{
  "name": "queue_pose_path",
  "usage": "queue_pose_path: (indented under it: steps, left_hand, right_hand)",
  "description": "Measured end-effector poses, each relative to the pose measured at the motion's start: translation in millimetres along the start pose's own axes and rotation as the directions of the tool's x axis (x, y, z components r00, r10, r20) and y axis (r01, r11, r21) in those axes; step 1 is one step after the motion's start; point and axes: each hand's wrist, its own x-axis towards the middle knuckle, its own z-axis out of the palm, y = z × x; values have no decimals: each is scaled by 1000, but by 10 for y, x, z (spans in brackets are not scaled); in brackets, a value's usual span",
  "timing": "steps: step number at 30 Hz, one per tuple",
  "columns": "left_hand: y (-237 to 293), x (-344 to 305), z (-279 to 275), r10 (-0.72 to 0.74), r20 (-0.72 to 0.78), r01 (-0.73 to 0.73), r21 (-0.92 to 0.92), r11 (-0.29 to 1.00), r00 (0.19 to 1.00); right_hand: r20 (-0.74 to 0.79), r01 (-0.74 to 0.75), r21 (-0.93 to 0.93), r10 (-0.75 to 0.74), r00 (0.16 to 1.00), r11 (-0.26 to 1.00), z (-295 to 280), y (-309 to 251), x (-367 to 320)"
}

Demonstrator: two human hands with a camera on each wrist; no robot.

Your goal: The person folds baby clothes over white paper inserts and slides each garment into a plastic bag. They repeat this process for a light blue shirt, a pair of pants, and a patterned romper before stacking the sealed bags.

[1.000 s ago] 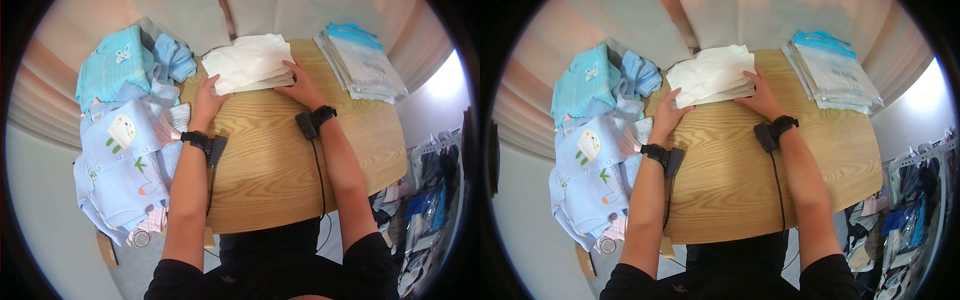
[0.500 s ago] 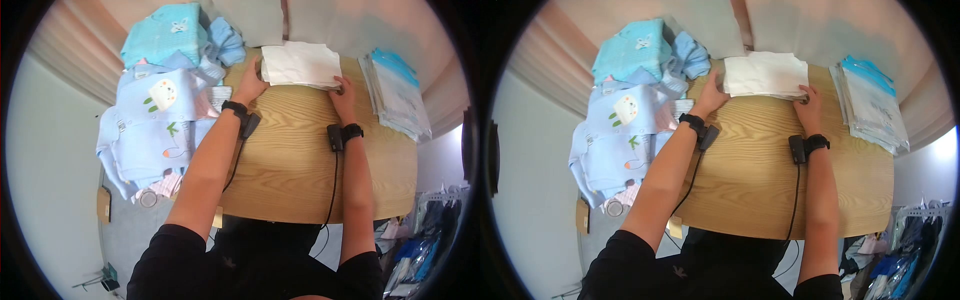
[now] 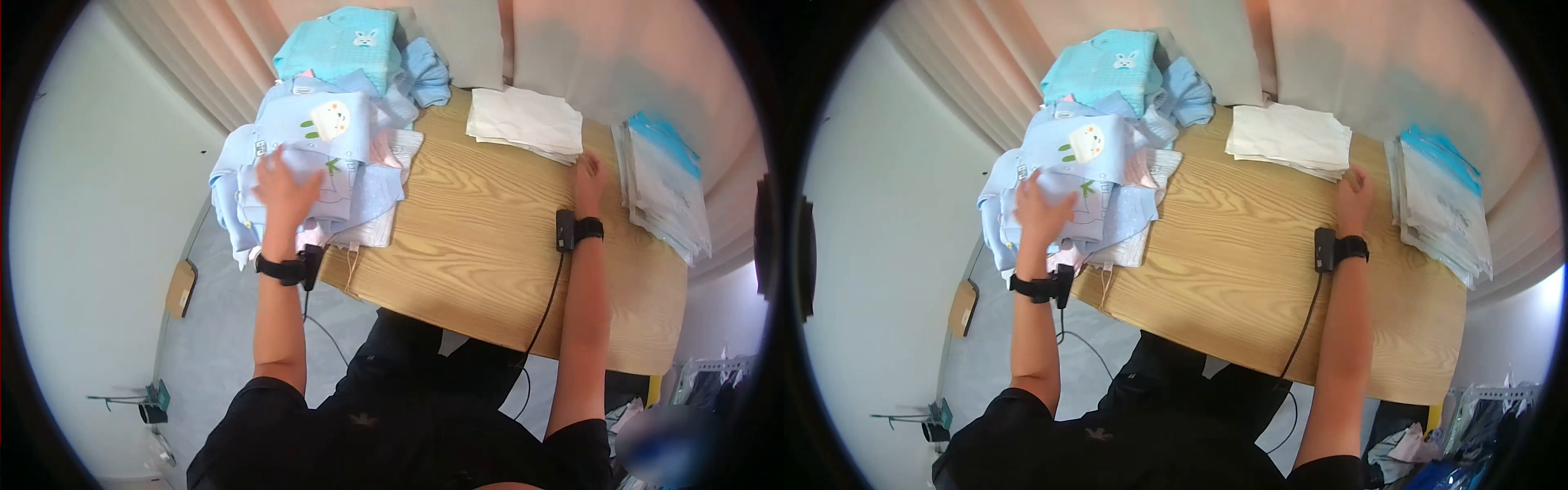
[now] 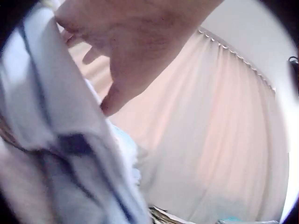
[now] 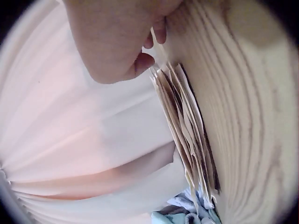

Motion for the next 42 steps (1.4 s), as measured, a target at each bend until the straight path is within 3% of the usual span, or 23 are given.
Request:
queue_pose_path:
  steps: [3,6,9,11,12,15,16,18,19,20,21,23,24,26,28,30,33,35,36,38,39,40,42]
  left_hand:
    - [-1003,65,143,-124,-228,122,-23,992,966]
    - [-976,-37,-136,-316,-180,267,-250,930,931]
    - [-961,-43,-166,-242,-50,212,-334,919,969]
    - [-721,-48,-373,-221,23,217,-299,929,975]
    - [-636,-49,-424,-190,104,217,-468,857,976]
    - [-289,-127,-569,-12,291,256,-819,514,957]
    - [-67,-227,-659,55,316,271,-879,393,947]
    - [329,-427,-701,215,301,292,-954,72,929]
    - [596,-549,-790,214,411,434,-898,-73,886]
    - [778,-710,-831,289,425,458,-887,-54,858]
    - [933,-1060,-782,554,322,455,-883,-117,768]
    - [1082,-1167,-897,821,283,607,-789,-95,496]
    - [1076,-1111,-897,891,151,438,-897,-57,427]
    - [992,-1169,-844,860,36,23,-999,28,509]
    - [851,-1296,-704,779,-134,-423,-888,180,613]
    - [794,-1323,-526,631,-295,-601,-721,346,717]
    - [819,-1268,-368,367,-281,-430,-791,435,887]
    - [893,-1151,-295,365,-5,-141,-928,346,931]
    - [842,-1090,-210,469,194,114,-974,194,861]
    - [638,-868,-220,709,265,50,-950,309,654]
    - [602,-759,-313,766,240,94,-969,230,596]
    - [580,-665,-475,818,214,149,-976,158,534]
    - [480,-517,-703,778,270,375,-926,47,568]
  right_hand:
    - [-22,-2,75,4,1000,997,-26,169,39]
    - [-29,-45,114,49,998,992,-4,56,2]
    - [-46,-55,31,57,997,998,-35,32,-9]
    - [-68,24,153,-14,998,988,-90,194,-8]
    - [-85,70,211,-53,995,975,-108,235,-5]
    - [-8,236,-32,-236,972,971,-153,-913,-433]
    - [195,235,66,-244,950,970,-109,-1284,-613]
    - [581,247,195,-315,750,949,44,-2312,-1246]
    - [695,221,244,-329,639,944,75,-2786,-1635]
    - [702,227,237,-328,633,945,145,-3117,-2052]
    - [703,177,202,-269,658,963,122,-3161,-2236]
    - [707,20,123,-102,700,992,-12,-3055,-2469]
    - [653,-32,117,-53,755,993,-160,-2883,-2547]
    - [497,-33,137,-39,867,990,-463,-2628,-2658]
    - [318,110,118,-143,937,987,-723,-2539,-2693]
    - [297,104,67,-119,947,992,-903,-2652,-2761]
    - [395,-28,97,-12,919,995,-1205,-2713,-2816]
    - [523,-150,-277,280,805,949,-1236,-3021,-2751]
    - [565,-146,-459,414,714,876,-1253,-3174,-2727]
    - [674,-103,-570,536,508,815,-1348,-3189,-2648]
    - [737,-77,-553,530,418,830,-1450,-3168,-2589]
    - [775,-65,-482,460,433,874,-1565,-3146,-2500]
    - [812,-31,-359,329,481,933,-1803,-3118,-2222]
